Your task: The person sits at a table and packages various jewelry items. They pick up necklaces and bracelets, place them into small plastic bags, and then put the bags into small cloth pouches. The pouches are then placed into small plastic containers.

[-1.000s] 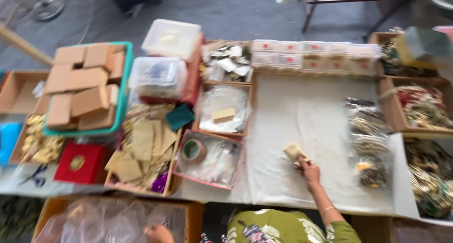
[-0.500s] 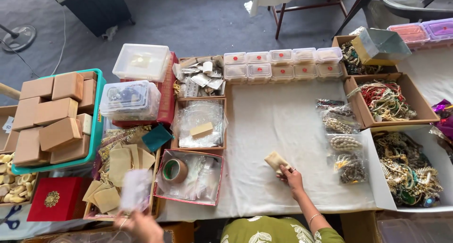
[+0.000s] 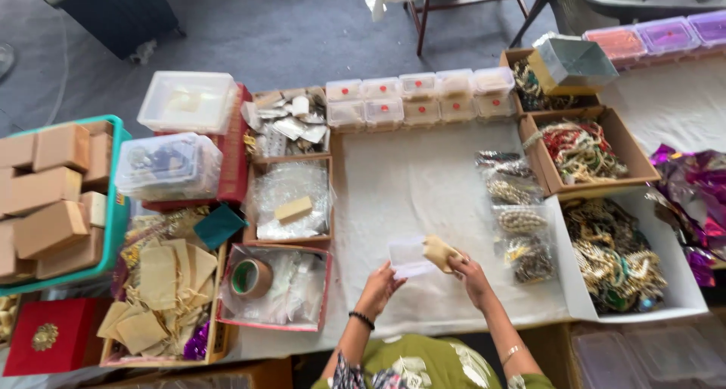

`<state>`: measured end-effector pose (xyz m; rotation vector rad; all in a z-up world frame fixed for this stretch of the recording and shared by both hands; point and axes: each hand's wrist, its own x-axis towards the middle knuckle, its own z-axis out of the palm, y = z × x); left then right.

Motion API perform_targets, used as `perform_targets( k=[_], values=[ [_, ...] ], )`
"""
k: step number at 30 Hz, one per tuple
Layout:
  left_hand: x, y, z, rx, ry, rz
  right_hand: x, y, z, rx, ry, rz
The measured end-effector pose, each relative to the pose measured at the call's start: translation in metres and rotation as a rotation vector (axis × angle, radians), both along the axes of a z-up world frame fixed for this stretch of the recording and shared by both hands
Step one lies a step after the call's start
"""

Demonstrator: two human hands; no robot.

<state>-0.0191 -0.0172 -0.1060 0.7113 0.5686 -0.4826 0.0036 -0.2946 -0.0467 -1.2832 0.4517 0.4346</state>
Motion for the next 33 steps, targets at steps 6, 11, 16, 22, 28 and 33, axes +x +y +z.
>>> perform_targets(
  k=[6, 11, 16, 22, 28, 33],
  values=[
    [0.012, -0.008, 0.053, 0.365, 0.083, -0.235, 0.047, 0.014, -0.008, -0.522, -0.117, 0.189],
    [0.007, -0.008, 0.069, 0.432, 0.028, -0.278, 0.062, 0.042, -0.032, -1.063, -0.073, 0.432],
    [0.002, -0.014, 0.110, 0.785, -0.092, -0.469, 0.066, 0.079, 0.007, -1.113, -0.105, 0.403],
    [0.014, -0.010, 0.085, 1.958, -0.899, -0.868, 0.065, 0.093, 0.045, -1.326, -0.049, 0.483],
    [0.027, -0.021, 0.027, 2.117, -0.899, -1.013, 0.055, 0.079, 0.048, -1.570, -0.565, 0.307],
    [0.033, -0.023, 0.042, 2.071, -0.797, -1.224, 0.069, 0.069, 0.023, -1.609, -0.844, 0.500]
  ],
)
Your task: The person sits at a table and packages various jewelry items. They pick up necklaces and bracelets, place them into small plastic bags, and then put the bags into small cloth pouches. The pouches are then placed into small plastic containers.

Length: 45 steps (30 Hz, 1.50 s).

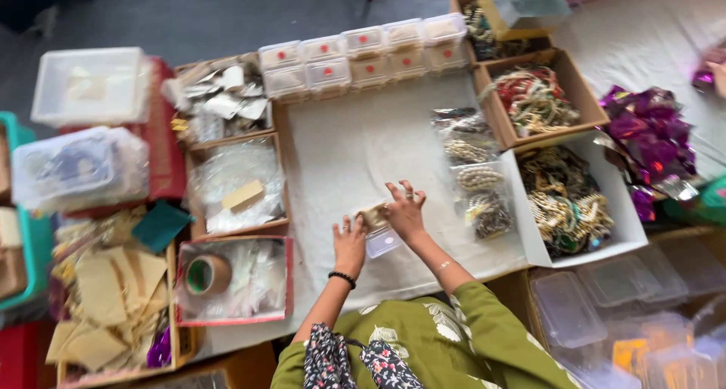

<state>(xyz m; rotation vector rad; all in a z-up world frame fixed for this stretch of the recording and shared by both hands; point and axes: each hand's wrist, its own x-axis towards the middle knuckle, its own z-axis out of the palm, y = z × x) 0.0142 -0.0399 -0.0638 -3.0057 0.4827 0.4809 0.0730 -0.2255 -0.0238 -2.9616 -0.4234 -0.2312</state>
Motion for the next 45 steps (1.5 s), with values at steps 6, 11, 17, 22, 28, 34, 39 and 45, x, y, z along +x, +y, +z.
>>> perform_targets(
  k=[6, 11, 17, 22, 28, 34, 39, 45],
  values=[
    [0.000, 0.008, 0.109, -0.088, 0.139, -0.007, 0.013, -0.009, 0.009, 0.098, 0.163, -0.001],
    [-0.005, 0.008, 0.081, -0.296, 0.103, 0.114, 0.006, -0.038, -0.011, 0.135, 0.307, 0.041],
    [-0.001, 0.013, 0.048, -0.709, 0.092, 0.448, 0.002, -0.080, -0.047, 0.565, 0.655, 0.143],
    [0.012, -0.009, 0.096, -0.828, 0.144, 0.736, 0.003, -0.047, 0.005, 0.547, 0.583, 0.009],
    [0.029, -0.011, 0.075, -0.457, -0.222, 0.347, 0.005, -0.005, -0.003, 0.502, 0.325, -0.264],
    [0.042, -0.010, 0.049, -0.321, -0.151, 0.322, 0.019, 0.008, 0.023, 0.113, 0.300, -0.310],
    [0.051, -0.011, 0.046, -0.408, -0.112, 0.404, 0.028, 0.019, -0.008, 0.055, 0.301, -0.030],
    [0.061, -0.012, 0.045, -0.425, -0.068, 0.482, 0.040, 0.030, 0.014, -0.052, 0.486, -0.064]
  ],
)
